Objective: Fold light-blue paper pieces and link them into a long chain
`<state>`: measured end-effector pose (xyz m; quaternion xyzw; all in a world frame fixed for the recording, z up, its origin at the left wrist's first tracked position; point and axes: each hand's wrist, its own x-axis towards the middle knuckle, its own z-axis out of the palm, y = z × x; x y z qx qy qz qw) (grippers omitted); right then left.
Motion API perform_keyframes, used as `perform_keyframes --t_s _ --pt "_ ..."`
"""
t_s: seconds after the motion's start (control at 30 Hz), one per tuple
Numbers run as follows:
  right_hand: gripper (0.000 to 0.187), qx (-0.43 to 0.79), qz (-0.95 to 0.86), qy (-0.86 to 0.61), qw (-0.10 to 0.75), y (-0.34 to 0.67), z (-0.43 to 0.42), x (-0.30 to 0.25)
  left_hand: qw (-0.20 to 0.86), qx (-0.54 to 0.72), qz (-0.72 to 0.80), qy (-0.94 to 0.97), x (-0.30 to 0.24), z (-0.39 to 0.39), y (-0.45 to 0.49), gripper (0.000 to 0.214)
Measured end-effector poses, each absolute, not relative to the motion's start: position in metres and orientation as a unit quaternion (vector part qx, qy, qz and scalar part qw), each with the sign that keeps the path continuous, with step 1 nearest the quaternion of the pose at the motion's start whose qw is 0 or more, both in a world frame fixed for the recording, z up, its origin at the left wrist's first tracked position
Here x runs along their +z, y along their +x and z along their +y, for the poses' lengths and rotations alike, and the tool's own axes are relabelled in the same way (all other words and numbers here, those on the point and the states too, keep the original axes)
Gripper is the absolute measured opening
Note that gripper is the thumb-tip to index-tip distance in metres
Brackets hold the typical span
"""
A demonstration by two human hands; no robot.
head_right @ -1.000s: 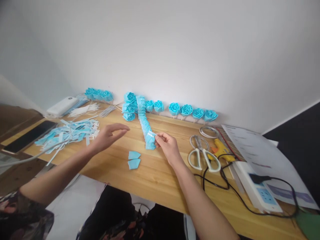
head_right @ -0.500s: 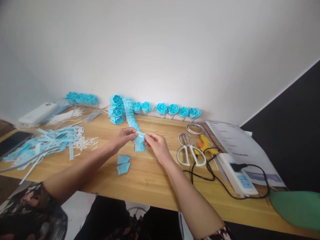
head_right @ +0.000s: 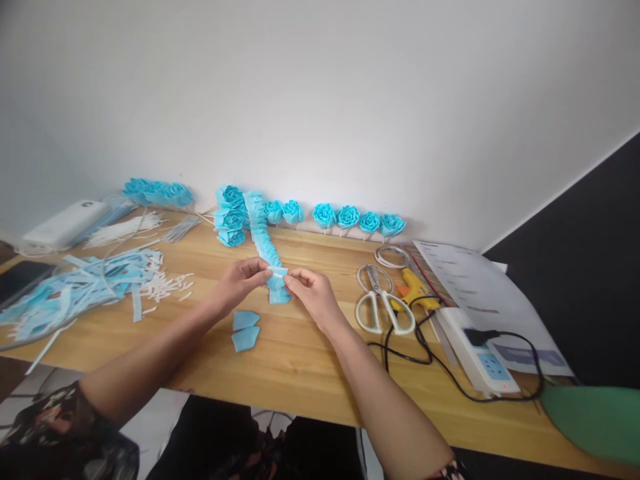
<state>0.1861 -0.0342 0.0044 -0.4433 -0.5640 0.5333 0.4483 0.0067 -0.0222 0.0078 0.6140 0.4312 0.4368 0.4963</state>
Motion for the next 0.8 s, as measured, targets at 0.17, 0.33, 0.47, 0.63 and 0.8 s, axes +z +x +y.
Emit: perform_keyframes --t_s 0.17,0.33,0.47,0.63,0.8 --pt "0.022 0.522 -0.58 -0.442 0.442 0.186 -0.035 0.004 0.512 0.433 0.429 0.606 0.009 -0.023 0.007 0.028" --pt "0.022 0.464 -0.604 -0.459 0.457 0.186 -0.034 0.002 0.517 0.441 0.415 0.605 0.015 -0.023 0.005 0.029" --pt "0.02 0.424 -0.604 -0.482 0.473 0.186 -0.034 0.001 0.362 0.505 0.449 0.642 0.016 -0.026 0.004 0.022" --pt "0.018 0.407 -0.621 -0.481 0.467 0.185 -0.037 0.002 0.168 0.48 0.419 0.752 0.011 -0.033 0.008 0.013" --pt "0.017 0.382 -0.634 -0.48 0.47 0.183 -0.039 0.004 0.127 0.442 0.427 0.779 0.005 -0.034 0.012 0.008"
